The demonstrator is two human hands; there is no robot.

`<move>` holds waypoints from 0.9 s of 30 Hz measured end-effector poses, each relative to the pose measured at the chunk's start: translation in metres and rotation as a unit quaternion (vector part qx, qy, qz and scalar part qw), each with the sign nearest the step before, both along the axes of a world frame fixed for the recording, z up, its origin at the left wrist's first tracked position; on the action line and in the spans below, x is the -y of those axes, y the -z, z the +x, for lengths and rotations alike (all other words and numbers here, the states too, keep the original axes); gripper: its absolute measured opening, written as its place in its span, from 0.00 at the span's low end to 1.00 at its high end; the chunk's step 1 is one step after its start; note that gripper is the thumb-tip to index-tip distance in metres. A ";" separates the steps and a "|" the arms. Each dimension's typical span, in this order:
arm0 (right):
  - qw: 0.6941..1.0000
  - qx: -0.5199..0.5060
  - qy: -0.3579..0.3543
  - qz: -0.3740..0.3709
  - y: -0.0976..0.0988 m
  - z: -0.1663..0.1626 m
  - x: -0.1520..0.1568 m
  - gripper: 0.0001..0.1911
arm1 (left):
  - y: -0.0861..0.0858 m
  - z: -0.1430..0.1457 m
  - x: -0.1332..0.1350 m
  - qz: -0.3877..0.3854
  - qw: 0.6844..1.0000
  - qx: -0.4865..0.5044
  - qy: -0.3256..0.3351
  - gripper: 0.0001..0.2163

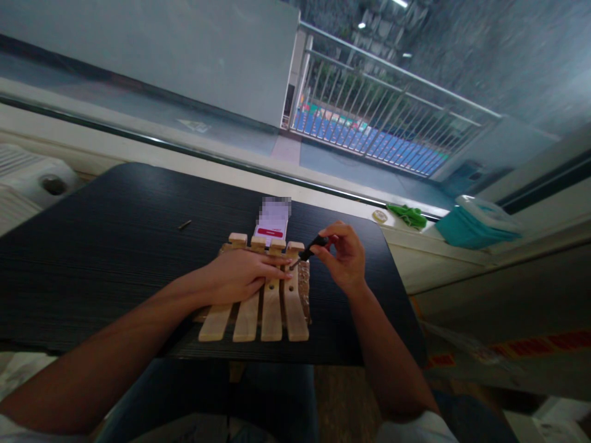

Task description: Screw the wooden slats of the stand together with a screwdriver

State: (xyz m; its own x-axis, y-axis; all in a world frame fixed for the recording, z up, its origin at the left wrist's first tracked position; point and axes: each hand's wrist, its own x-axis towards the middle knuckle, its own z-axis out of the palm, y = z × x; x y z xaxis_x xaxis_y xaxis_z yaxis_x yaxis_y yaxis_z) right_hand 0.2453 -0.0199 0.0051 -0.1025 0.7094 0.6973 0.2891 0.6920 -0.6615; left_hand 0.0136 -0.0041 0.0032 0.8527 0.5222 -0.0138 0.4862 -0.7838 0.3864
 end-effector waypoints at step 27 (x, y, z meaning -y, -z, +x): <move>0.997 -0.013 -0.021 -0.067 0.005 0.003 0.003 0.12 | -0.002 0.001 0.001 0.012 1.000 -0.005 0.004 0.24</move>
State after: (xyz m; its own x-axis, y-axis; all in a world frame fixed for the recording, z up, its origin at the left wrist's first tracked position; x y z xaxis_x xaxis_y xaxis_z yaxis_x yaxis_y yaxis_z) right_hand 0.2481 -0.0225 0.0004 -0.1172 0.7915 0.5998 0.2442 0.6084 -0.7551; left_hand 0.0145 -0.0049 0.0056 0.8567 0.5158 -0.0099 0.4840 -0.7969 0.3616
